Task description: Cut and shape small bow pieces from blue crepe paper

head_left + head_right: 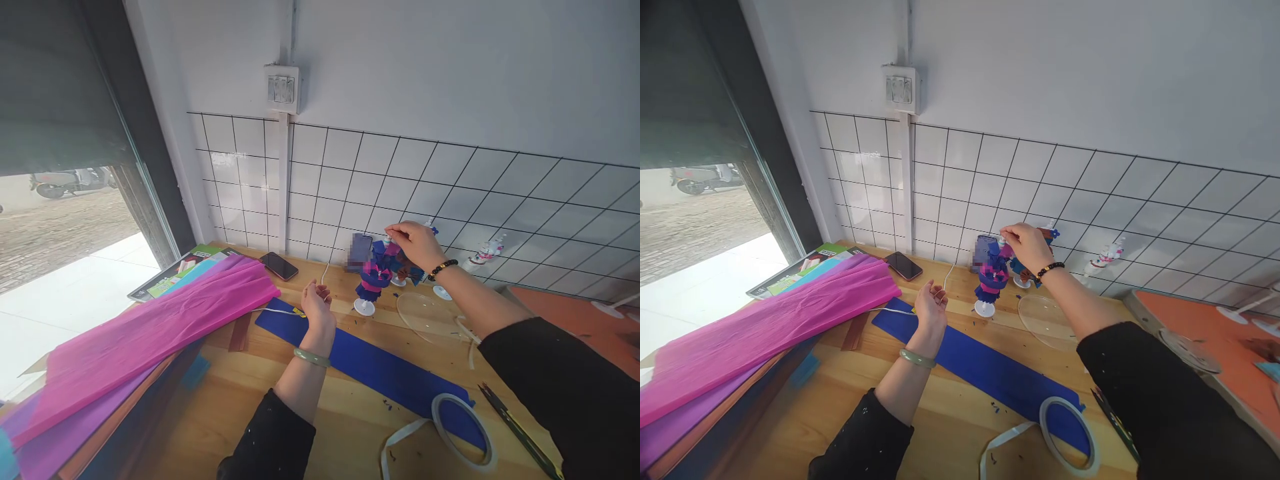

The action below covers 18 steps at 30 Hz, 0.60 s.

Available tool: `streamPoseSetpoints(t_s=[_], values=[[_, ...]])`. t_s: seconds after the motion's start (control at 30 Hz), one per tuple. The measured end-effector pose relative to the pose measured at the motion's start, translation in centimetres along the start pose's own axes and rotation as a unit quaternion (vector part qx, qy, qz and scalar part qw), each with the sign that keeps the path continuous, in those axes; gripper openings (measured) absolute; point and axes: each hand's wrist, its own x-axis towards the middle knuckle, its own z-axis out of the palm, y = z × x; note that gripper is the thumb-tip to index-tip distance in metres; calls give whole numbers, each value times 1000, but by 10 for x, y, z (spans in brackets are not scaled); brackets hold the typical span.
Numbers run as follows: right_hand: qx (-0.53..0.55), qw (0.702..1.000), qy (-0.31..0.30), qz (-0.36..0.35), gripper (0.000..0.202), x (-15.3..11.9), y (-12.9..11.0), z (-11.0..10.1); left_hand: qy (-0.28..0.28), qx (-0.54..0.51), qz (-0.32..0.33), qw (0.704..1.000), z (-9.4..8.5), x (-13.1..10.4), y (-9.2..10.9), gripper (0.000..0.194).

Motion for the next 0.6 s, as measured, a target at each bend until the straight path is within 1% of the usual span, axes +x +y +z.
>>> streamPoseSetpoints(t_s=[0.33,0.43,0.6], values=[[-3,1000,2,0,25,42,1,22,26,-27,13,999,-10,20,13,25],[7,1000,1,-2,26,49,-3,33,25,-31,16,999,-11,23,13,24],[22,999,-21,-13,25,55,-11,50,29,-34,22,999,-13,27,14,24]])
